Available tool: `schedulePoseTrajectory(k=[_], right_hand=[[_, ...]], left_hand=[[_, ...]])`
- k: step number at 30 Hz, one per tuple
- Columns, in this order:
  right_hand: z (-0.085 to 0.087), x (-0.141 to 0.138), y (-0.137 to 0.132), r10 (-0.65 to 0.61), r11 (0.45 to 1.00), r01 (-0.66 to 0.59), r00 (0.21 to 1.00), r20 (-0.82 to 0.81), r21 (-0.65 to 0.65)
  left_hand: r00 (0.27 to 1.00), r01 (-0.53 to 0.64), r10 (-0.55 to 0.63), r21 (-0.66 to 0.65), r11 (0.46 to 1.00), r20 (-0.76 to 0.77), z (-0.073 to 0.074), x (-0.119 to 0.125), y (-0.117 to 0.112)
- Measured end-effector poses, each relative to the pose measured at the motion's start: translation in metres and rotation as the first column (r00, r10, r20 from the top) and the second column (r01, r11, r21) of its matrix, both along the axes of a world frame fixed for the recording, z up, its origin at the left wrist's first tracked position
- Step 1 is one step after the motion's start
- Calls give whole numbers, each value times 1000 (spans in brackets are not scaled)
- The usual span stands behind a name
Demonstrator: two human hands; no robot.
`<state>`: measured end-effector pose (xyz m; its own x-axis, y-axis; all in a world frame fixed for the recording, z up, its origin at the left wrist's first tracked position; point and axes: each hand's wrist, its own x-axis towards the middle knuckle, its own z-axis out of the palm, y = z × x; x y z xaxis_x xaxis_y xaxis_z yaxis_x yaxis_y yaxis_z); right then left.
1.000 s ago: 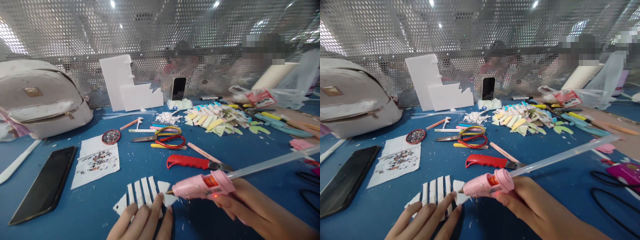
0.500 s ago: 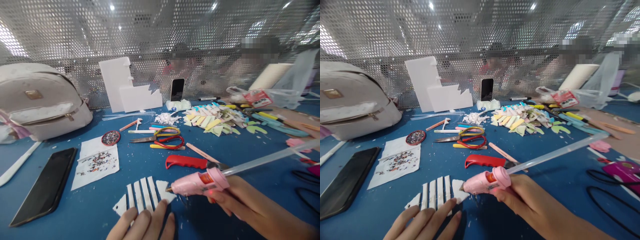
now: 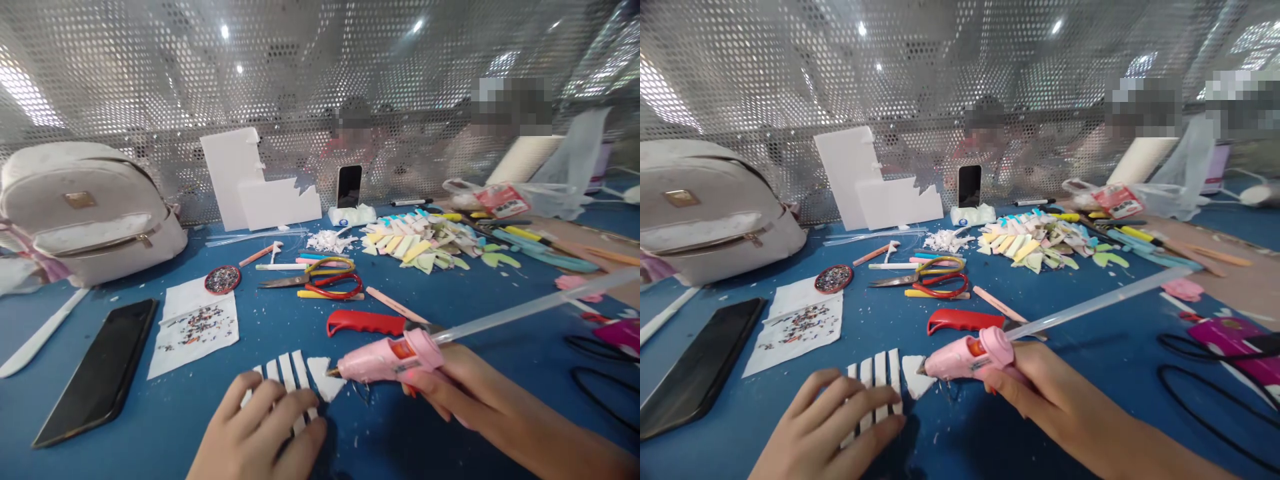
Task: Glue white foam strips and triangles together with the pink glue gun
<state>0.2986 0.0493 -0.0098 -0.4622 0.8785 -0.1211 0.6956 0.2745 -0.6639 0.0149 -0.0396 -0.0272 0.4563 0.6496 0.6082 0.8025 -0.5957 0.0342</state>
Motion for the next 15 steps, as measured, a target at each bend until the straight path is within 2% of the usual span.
schedulePoseTrajectory(k=[3, 6, 11, 15], right_hand=[[-4, 3, -1, -8, 999, 8, 1000, -13, -31], [-2, 2, -4, -41, 998, 38, 998, -54, -60], [6, -6, -12, -175, 982, 164, 975, -134, -90], [8, -11, -14, -184, 980, 169, 971, -150, -104]], left_hand=[[999, -36, 38, -119, 992, 18, -9, -5, 3], [998, -63, 60, -167, 984, -22, -14, -6, 4], [990, -105, 86, -183, 978, -108, -19, -3, 3], [959, -134, 87, -160, 978, -270, -25, -2, 4]])
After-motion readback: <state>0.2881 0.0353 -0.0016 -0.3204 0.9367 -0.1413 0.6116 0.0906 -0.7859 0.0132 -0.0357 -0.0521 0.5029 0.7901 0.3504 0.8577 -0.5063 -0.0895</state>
